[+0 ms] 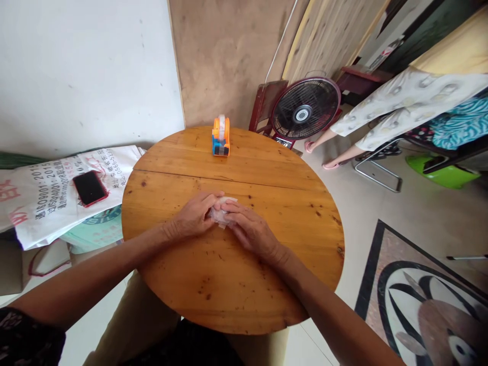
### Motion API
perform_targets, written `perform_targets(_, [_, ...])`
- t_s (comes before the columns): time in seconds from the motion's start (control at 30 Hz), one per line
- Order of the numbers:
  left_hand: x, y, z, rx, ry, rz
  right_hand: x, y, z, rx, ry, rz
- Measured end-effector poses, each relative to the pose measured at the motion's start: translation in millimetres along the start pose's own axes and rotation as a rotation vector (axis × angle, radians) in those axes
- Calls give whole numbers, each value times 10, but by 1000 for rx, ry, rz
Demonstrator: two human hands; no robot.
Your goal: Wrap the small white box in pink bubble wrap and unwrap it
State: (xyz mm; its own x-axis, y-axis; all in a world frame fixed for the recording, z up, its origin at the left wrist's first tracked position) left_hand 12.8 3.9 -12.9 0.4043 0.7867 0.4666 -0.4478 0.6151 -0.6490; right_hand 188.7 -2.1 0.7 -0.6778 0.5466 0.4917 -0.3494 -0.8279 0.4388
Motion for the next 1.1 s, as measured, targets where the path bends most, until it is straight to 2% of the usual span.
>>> perform_targets(0.1, [92,42,38,-209,-6,185,115,-72,127,224,-10,-153])
perform_targets(0.23, [222,105,30,-614,23,558,286,-208,228,512,111,-413])
perform_targets(0.33, [305,159,6,-693,97,742,346,-311,177,639,99,-513])
perform_targets(0.4, [353,210,21,-656,94,731,339,-393,91,729,28,-593])
perform_targets(0.47, [383,248,29,-671,82,642,307,-465,5,827,-59,-677])
perform_targets(0.53, [380,260,12,-738,85,562,269,-513,-49,884,-136,-758])
perform_targets(0.6, [353,242,-27,-829,82,543,242,-523,-65,904,-181,-809])
perform_targets(0.8, [293,83,-201,-1233,95,641,205,-427,-14,823,-177,-783])
perform_targets(1.1, [291,96,-245,-1341,-30,729,118,-393,49,535,-190,-750])
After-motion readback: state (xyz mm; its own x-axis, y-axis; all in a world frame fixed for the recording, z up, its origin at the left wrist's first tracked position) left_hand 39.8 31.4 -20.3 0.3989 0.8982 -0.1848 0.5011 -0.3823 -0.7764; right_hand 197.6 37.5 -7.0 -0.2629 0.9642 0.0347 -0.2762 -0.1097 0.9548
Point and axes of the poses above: each hand's wrist, its own x-axis towards the middle knuckle, its own z-axis out of the back of the hand, y = z × x, the point moved 4 cm from there along x, towards the middle knuckle, and after that the axes turned 3 degrees about -z, right-handed, at the moved point
